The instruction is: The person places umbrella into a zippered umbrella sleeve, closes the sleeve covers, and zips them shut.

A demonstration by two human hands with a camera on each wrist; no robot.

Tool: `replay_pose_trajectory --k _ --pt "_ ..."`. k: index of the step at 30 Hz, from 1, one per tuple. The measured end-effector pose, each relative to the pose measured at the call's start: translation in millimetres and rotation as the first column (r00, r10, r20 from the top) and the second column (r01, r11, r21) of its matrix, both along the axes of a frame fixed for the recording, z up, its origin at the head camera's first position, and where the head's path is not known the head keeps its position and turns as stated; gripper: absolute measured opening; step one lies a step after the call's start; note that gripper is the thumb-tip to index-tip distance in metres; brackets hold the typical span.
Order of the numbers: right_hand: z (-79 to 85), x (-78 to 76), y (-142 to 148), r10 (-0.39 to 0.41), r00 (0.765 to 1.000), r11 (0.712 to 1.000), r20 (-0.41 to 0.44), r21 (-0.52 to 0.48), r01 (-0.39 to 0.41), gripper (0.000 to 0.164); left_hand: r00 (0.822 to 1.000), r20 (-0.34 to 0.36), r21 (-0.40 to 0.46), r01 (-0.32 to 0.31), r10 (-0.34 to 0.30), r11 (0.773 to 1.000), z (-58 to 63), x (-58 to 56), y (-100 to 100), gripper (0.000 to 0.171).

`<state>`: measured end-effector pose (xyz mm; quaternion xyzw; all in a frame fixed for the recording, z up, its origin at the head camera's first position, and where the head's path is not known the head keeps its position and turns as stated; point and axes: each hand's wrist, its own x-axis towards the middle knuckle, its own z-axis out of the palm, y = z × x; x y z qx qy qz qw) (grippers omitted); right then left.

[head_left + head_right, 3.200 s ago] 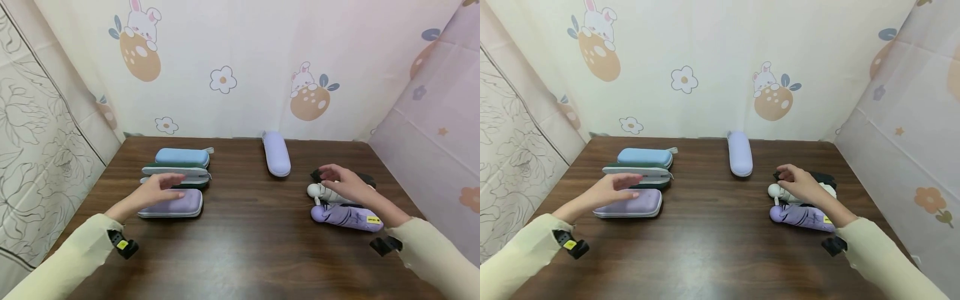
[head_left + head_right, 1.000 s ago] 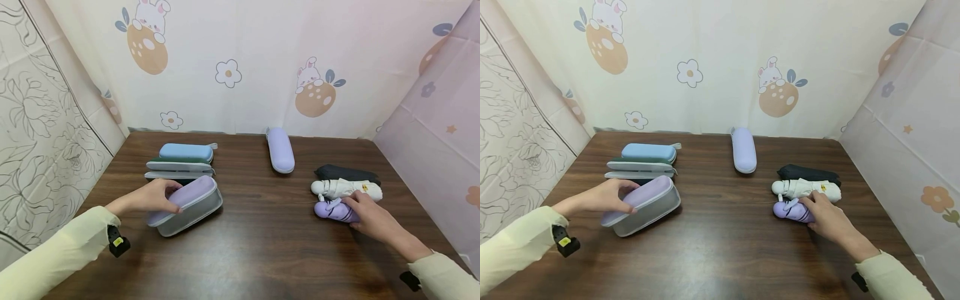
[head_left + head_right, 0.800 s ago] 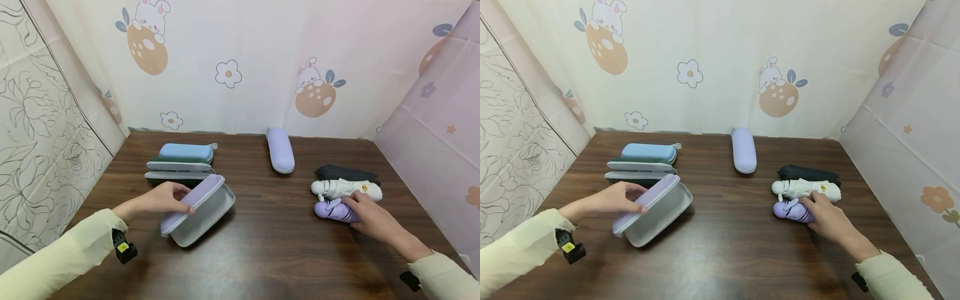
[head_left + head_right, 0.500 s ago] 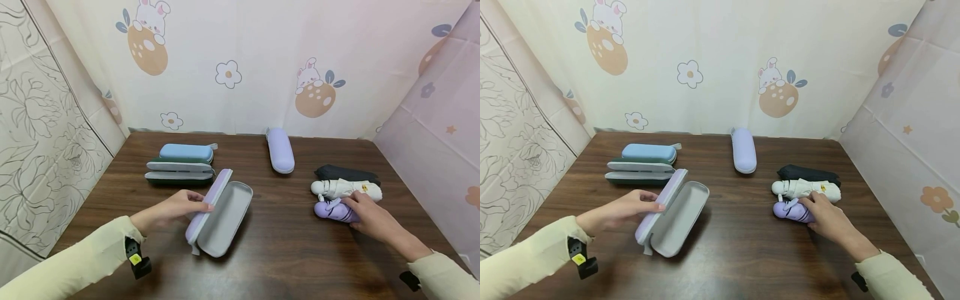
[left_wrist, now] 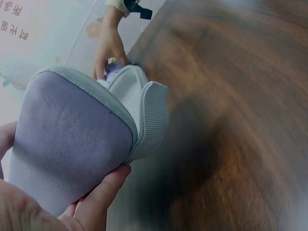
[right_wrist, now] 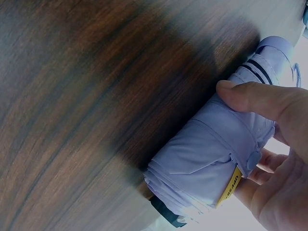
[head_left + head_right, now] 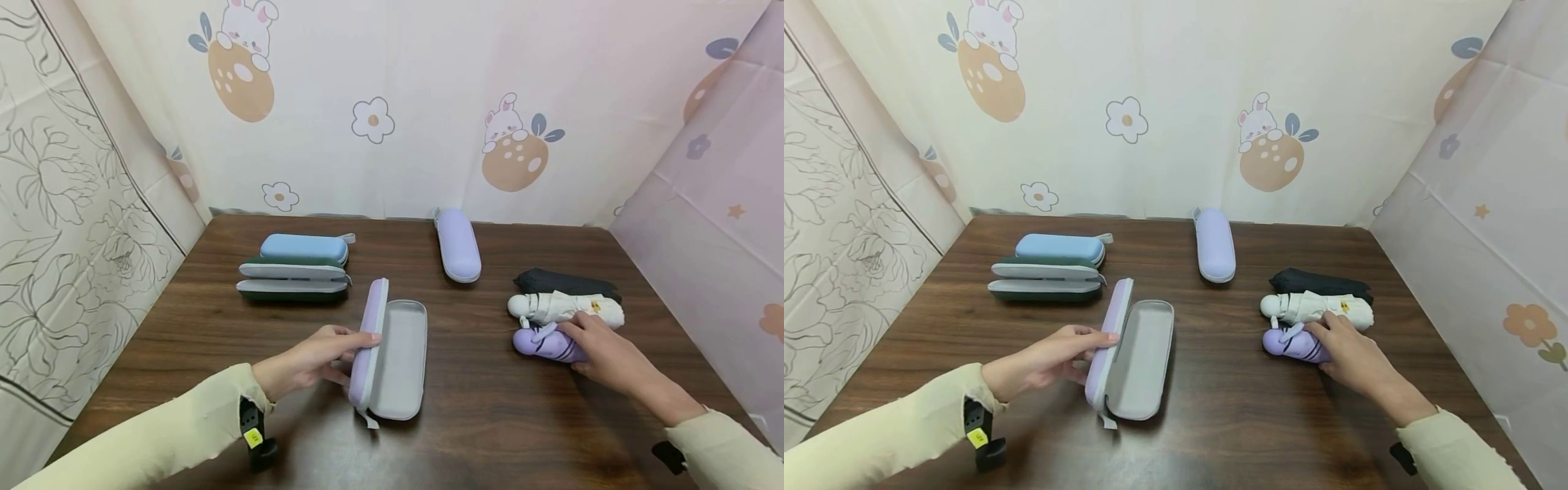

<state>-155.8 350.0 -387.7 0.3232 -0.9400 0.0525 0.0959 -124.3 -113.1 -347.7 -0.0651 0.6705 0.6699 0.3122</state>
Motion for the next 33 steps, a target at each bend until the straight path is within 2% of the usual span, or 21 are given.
replay_pose_trajectory --k 11,20,29,33 --pt "-0.7 -1.2 0.7 0.021 1.0 1.0 -0.014 -0.001 -0.021 0.072 0.997 0.041 0.004 -0.066 0.065 0.998 -15.0 0.0 19.3 0.05" --pt "-1.0 -1.9 0.2 0.038 0.999 0.999 -0.032 -0.029 -0.039 0.071 0.994 0.049 -0.003 -0.094 0.094 0.996 -26.6 -0.7 23.6 0.052" --pt "6.6 -1.4 -1.8 -0.066 0.997 0.997 0.051 0.046 0.064 0.071 0.995 0.045 0.01 -0.092 0.092 0.996 -28.4 -0.4 24.3 0.049" --pt "10.6 1.0 -4.3 -0.084 0.994 0.996 0.07 0.037 0.081 0.066 0.995 0.043 0.017 -0.09 0.089 0.996 -28.9 -0.1 25.5 0.05"
